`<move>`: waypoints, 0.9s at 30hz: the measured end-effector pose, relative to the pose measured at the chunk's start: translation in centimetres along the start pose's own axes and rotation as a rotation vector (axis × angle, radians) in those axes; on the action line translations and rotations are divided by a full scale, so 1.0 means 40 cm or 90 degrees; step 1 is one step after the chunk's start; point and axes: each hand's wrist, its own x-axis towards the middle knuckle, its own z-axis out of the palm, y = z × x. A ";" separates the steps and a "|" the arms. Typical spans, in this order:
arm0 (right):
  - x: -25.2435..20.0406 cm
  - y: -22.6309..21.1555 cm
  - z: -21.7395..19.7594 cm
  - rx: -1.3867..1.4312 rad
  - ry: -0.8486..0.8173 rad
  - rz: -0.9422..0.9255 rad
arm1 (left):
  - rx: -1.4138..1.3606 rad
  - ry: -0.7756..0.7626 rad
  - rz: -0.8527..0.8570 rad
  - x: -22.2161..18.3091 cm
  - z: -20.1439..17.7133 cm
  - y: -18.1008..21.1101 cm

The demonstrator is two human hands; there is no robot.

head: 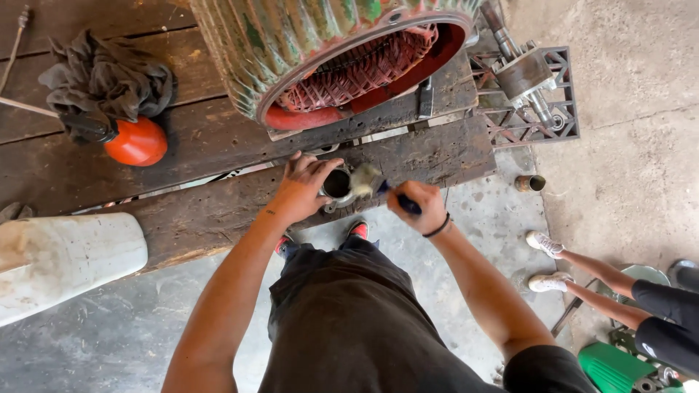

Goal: Painting a metal motor component with a brush and then manipulating a string near motor parts on a workbench.

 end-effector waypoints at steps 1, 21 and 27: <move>-0.014 0.042 -0.004 -0.057 0.011 0.033 | -0.004 -0.005 0.009 0.003 -0.012 0.002; 0.083 -0.069 -0.020 -0.030 -0.068 0.169 | 0.027 -0.021 -0.018 0.017 0.028 0.024; 0.076 -0.064 -0.023 -0.023 -0.071 0.178 | -0.049 -0.192 0.040 0.052 -0.110 0.016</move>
